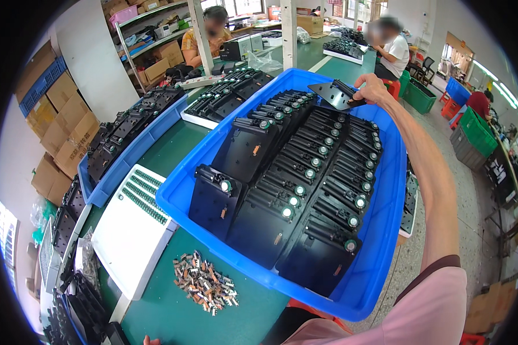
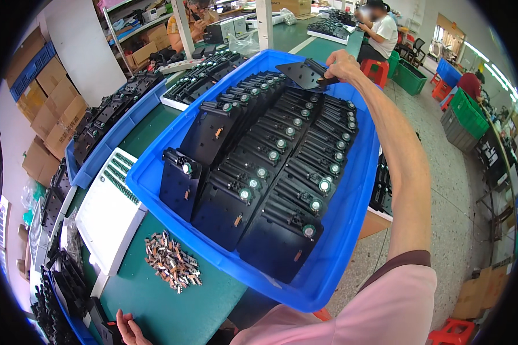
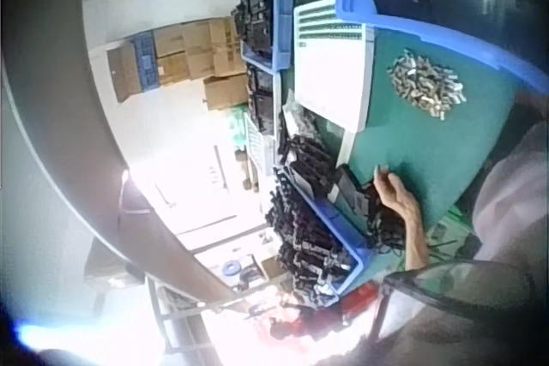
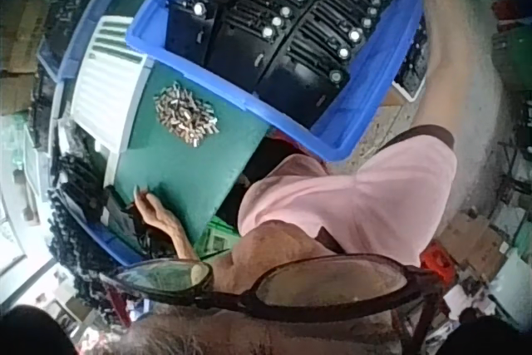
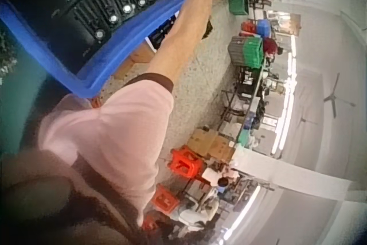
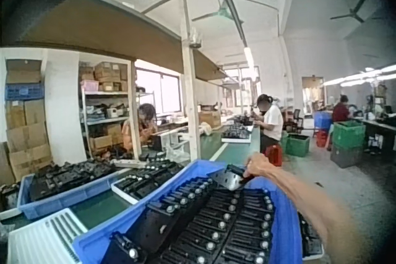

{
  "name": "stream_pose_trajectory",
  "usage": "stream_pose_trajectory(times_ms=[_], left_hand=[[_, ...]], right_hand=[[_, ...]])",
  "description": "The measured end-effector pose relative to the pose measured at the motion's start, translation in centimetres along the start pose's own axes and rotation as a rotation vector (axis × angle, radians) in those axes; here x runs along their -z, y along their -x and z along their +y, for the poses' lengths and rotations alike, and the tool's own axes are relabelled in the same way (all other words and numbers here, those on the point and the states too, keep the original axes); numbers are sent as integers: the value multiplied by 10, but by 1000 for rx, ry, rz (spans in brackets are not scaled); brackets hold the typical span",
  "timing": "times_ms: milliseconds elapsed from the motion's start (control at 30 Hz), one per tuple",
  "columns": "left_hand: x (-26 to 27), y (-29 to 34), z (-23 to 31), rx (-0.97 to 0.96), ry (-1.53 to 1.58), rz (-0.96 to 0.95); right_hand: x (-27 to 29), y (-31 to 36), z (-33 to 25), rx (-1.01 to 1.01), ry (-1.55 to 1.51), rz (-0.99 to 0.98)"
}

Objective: The person assembles green circuit boards into small black plastic housings by hand, then places the completed assemblies into an assembly tray.

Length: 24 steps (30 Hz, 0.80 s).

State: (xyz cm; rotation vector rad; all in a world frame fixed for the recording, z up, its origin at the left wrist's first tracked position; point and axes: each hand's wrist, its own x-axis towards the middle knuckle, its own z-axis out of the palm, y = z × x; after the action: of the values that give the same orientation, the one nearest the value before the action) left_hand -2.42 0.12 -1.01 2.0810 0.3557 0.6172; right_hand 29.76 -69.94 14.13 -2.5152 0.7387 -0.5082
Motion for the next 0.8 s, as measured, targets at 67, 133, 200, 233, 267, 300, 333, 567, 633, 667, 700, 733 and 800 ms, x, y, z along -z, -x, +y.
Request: stream_pose_trajectory(times_ms=[67,133,200,233,267,300,333,567,633,667,700,733,800], left_hand=[[0,1,-3,-13,39,-9],[0,1,3,-10,2,-23],[-1,1,4,-10,-33,-39],[-1,2,1,11,-32,-33],[-1,2,0,32,-31,-26],[-2,1,1,33,-34,-29],[-3,1,3,41,-44,-33],[-4,0,12,10,-84,-69],[-2,0,8,1,-98,-70],[-1,0,7,-10,-112,-70],[-2,0,8,-9,-113,-70],[-3,0,12,-4,-111,-73],[-4,0,14,1,-111,-76]], right_hand=[[-10,-9,3,-6,-3,2],[-18,-12,5,-29,-3,-64],[-24,-18,10,-26,3,-87],[-26,-20,13,-21,11,-105],[-28,-23,16,-25,10,-108],[-31,-25,19,-32,0,-136],[-33,-28,21,-40,-9,-163],[-43,-38,25,-43,2,-193],[-43,-39,25,-46,31,-204],[-43,-40,25,-47,32,-206],[-43,-41,26,-55,38,-217],[-44,-42,26,-64,44,-228],[-45,-44,28,-65,37,-237]])
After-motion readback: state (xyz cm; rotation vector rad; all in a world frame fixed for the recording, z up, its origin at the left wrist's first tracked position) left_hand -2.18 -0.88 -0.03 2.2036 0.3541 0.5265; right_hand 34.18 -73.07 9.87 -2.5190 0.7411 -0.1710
